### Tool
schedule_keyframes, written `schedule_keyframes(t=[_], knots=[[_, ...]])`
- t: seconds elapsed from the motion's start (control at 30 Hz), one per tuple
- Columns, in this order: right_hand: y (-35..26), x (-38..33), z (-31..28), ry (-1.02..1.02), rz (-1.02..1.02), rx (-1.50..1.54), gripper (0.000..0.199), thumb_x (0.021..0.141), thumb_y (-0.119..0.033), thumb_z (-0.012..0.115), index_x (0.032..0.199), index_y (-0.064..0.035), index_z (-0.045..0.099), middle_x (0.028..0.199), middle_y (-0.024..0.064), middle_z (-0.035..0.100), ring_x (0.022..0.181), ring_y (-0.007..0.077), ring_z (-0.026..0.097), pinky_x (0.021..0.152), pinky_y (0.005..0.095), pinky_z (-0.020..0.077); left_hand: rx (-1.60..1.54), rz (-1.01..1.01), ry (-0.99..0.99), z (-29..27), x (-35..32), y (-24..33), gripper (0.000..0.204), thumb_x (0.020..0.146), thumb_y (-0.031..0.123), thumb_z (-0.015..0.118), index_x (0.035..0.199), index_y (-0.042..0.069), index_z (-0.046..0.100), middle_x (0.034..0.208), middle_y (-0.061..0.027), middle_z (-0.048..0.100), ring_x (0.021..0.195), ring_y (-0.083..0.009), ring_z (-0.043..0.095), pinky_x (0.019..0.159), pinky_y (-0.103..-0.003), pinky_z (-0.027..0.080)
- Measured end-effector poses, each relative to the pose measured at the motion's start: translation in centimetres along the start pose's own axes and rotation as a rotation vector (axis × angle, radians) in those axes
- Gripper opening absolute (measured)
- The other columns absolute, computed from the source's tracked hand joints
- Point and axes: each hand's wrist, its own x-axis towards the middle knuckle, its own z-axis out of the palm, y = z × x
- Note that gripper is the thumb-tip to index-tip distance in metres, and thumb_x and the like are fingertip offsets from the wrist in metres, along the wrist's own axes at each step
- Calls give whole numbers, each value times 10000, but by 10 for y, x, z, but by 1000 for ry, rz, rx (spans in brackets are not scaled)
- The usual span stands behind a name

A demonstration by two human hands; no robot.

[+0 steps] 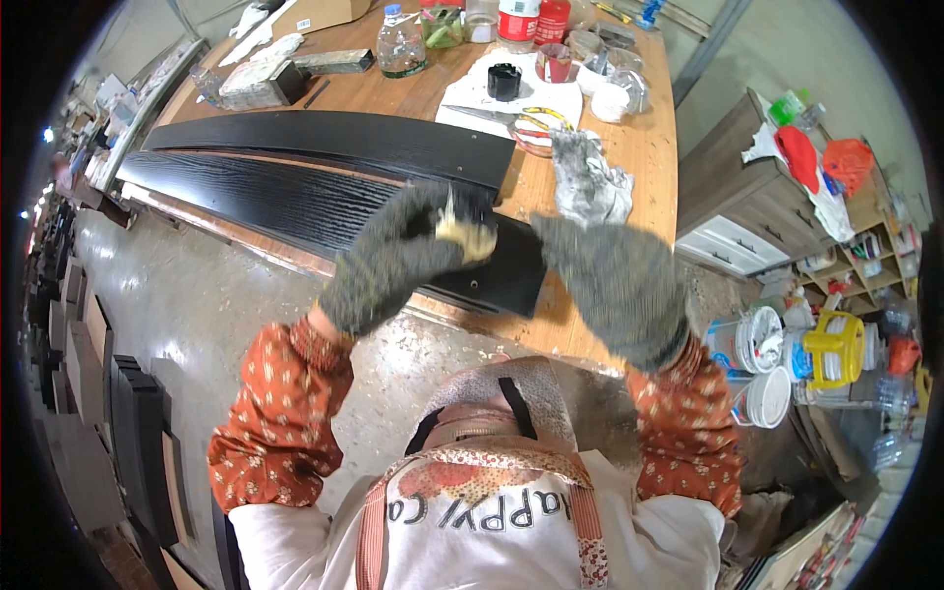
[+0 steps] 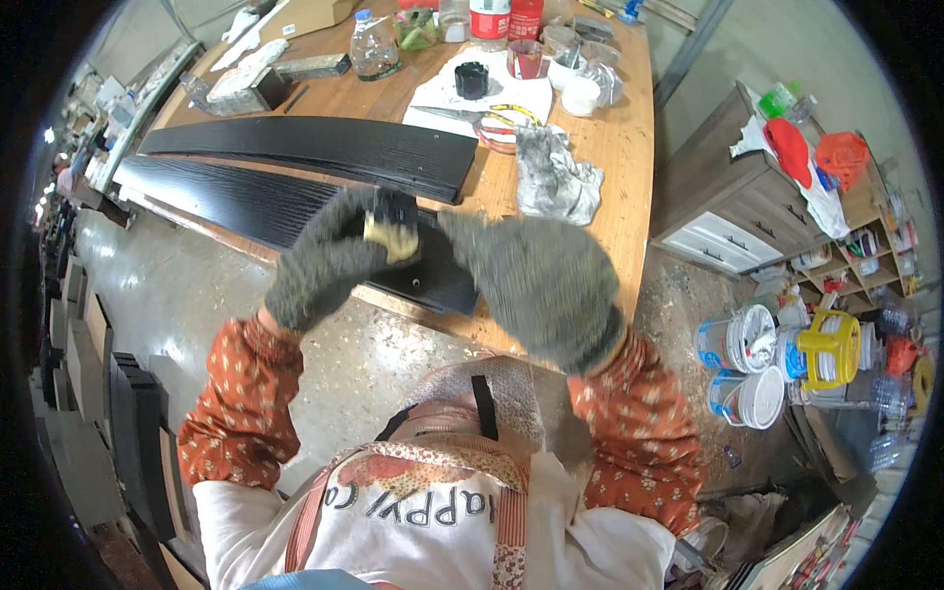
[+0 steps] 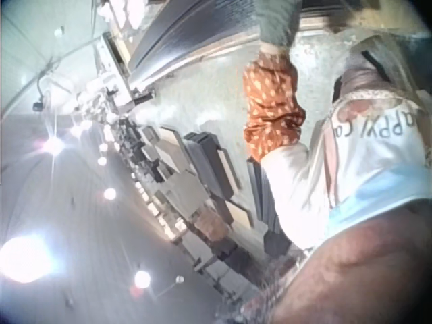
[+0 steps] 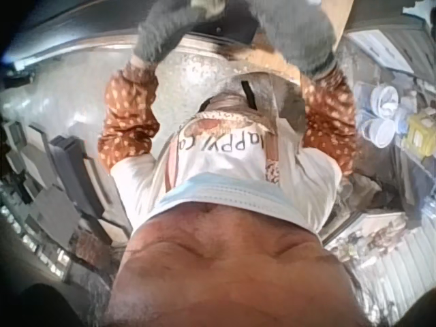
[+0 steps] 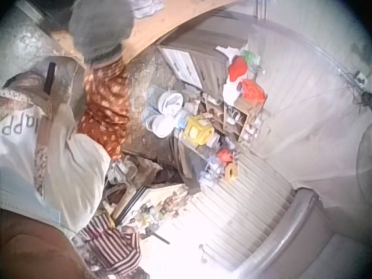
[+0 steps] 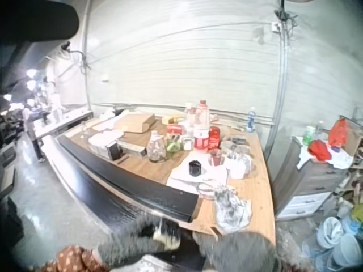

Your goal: The person polishes black panels by rubbing their surfaces and edges with sponges and cloths, applying liquid from a bottle onto a cloth to wipe the surfaces, and scraping corners with a metal tool.

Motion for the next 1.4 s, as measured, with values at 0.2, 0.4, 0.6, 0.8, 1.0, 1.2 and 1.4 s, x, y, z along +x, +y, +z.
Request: schedule_keyframes(t=[0.2, 0.4, 0.6, 0.8, 1.0, 1.2, 1.4], knots=[[-49, -61, -27, -273, 56, 230, 514, 775, -126, 652, 1283, -71, 608, 838, 72, 638, 764, 240, 630, 638, 395, 513, -324, -26, 35, 20, -75, -59, 591, 750, 75, 785, 1277, 4, 528, 1229, -113, 588, 1113, -242, 598, 966, -383, 518], [-15, -57, -32, -49, -85, 210, 481, 765, -126, 653, 1243, -67, 629, 881, 98, 651, 794, 267, 645, 675, 414, 528, -407, 52, 134, 45, -74, -67, 648, 749, 37, 768, 1337, 20, 496, 1299, -142, 554, 1168, -278, 578, 1007, -414, 501], [28, -66, -5, -17, 399, 853, 310, 916, -69, 595, 1220, -43, 648, 849, 90, 676, 692, 215, 640, 637, 330, 530, -461, 140, 187, 70, -41, -57, 551, 823, 93, 756, 1303, 15, 498, 1230, -108, 580, 1145, -204, 575, 1021, -357, 468], [82, -44, 16, -243, 821, 1306, 231, 942, -77, 605, 1145, -4, 689, 746, 12, 618, 617, 75, 530, 566, 227, 458, -478, 120, 281, 77, -25, -54, 624, 778, 53, 754, 1338, 13, 480, 1326, -154, 536, 1188, -307, 573, 1029, -446, 480], [125, -27, 47, -416, 940, 1335, 249, 939, -160, 587, 1054, 34, 692, 616, -12, 530, 503, 60, 433, 452, 216, 343, -398, 206, 478, 67, -33, -69, 702, 715, 93, 773, 1346, -3, 479, 1285, -167, 569, 1185, -324, 573, 1011, -475, 484], [147, -12, 77, -610, 897, 1404, 252, 895, -144, 649, 1085, 11, 708, 687, -12, 565, 539, 63, 448, 474, 210, 359, -471, 137, 615, 69, -68, -87, 686, 705, 59, 786, 1325, 3, 496, 1319, -163, 558, 1198, -308, 576, 1022, -449, 498], [156, -1, 86, -708, 762, 1365, 271, 888, -136, 646, 1107, 8, 713, 699, -21, 565, 560, 54, 455, 490, 205, 377, -461, 136, 723, 80, -69, -84, 374, 882, -11, 683, 1229, 18, 545, 1148, -91, 626, 1067, -186, 639, 869, -319, 561]])
